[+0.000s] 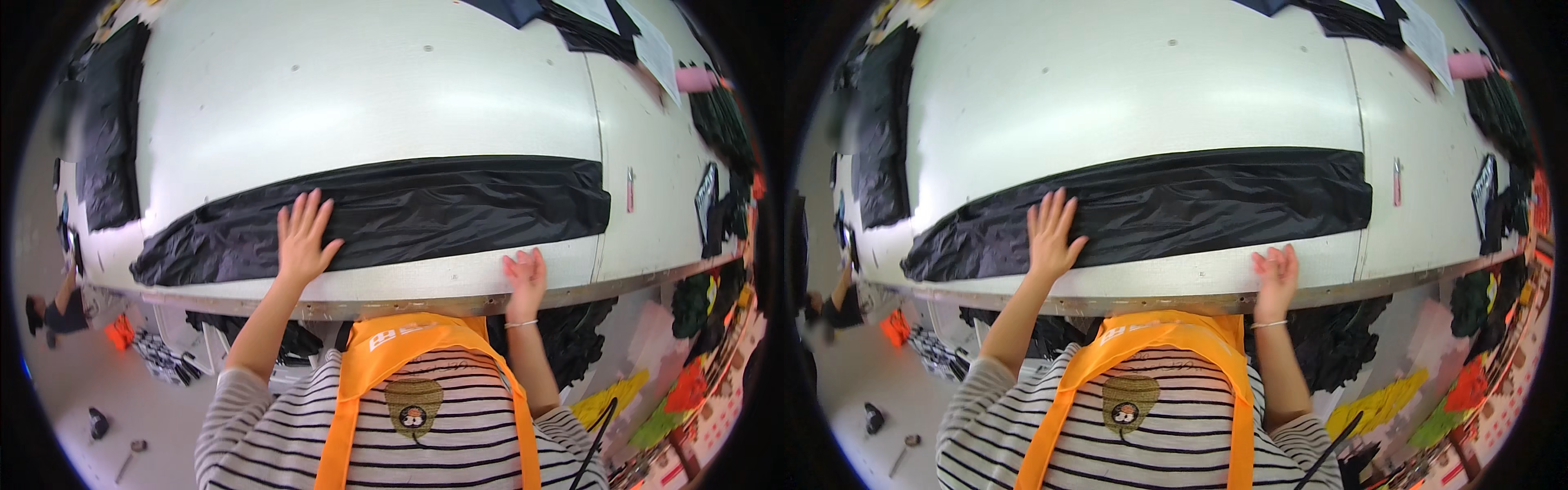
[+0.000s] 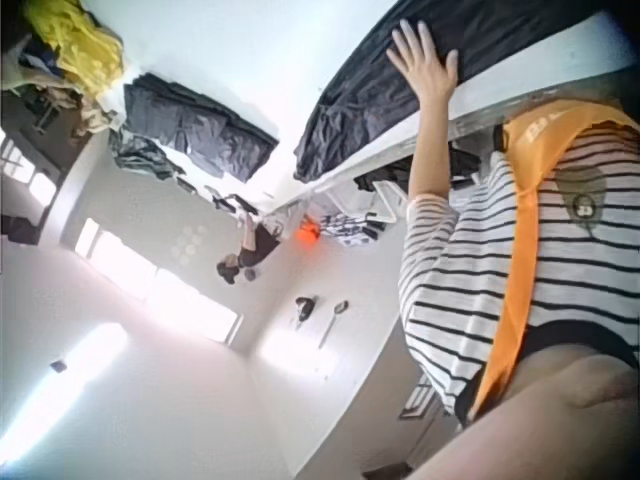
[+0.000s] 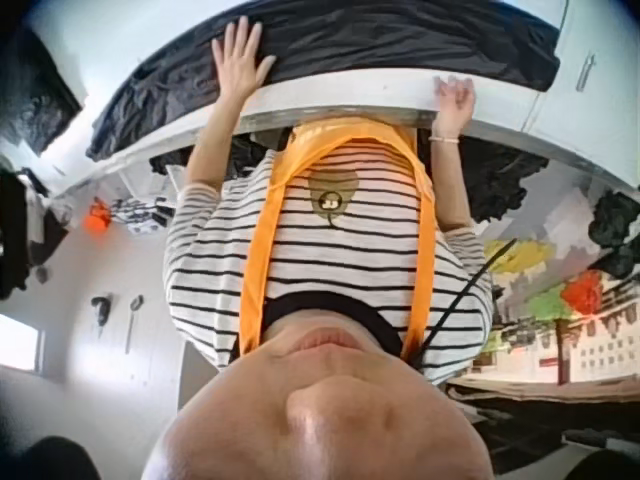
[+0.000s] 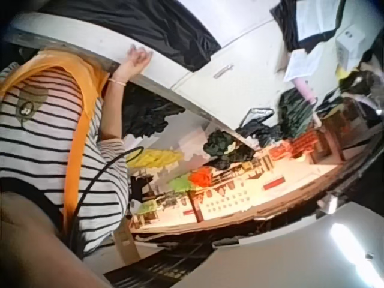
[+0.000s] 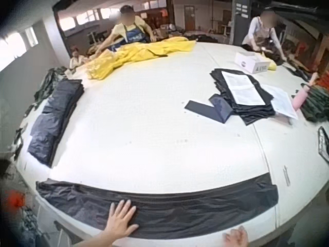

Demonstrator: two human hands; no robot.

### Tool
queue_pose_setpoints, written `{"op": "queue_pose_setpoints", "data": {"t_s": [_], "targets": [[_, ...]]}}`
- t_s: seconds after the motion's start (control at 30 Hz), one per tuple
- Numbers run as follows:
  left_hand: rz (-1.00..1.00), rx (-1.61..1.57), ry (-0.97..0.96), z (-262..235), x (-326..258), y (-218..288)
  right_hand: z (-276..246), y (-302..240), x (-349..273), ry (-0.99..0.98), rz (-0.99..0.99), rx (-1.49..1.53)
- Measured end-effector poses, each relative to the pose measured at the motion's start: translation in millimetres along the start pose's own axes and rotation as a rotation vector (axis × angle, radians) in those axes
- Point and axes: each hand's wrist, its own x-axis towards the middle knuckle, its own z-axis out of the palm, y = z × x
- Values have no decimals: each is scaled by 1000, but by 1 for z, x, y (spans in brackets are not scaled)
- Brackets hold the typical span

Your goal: The person repeatedly folds black garments on a white table. They smooth each item, fold it into a compact rectangle, and place it on a growing stack. The process is repeated for multiple garments throughout the clip.

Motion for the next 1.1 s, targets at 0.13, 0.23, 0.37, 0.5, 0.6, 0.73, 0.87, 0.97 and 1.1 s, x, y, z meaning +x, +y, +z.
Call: {"op": "queue_pose_setpoints", "data": {"t_s": [0.13, 0.23, 0.37, 0.5, 0.6, 0.73, 0.87, 0.97, 1.1], "targets": [[35, 20, 64, 17, 22, 11, 79, -18, -6, 140, 41, 307], [56, -12, 87, 20, 36, 23, 72, -35, 54, 271, 62, 394], [88, -128, 171, 42, 66, 64, 109, -140, 37, 275, -476, 224], [224, -838, 86, 24, 66, 50, 208, -208, -39, -53, -1026, 189], [-146, -1351, -2, -44, 16, -44, 290, -192, -128, -248, -1221, -74], [-508, -2049, 89, -97, -103, -261, 381, -105, -216, -766, -1578, -453], [-782, -2080, 211, -120, -183, -389, 430, 62, -232, -1217, -1458, -994], [-893, -1595, 145, -112, -168, -394, 426, 118, -242, -1278, -1343, -1238], [-811, -1014, 289, -136, -141, -378, 401, 137, -259, -1491, -1416, -920]]}}
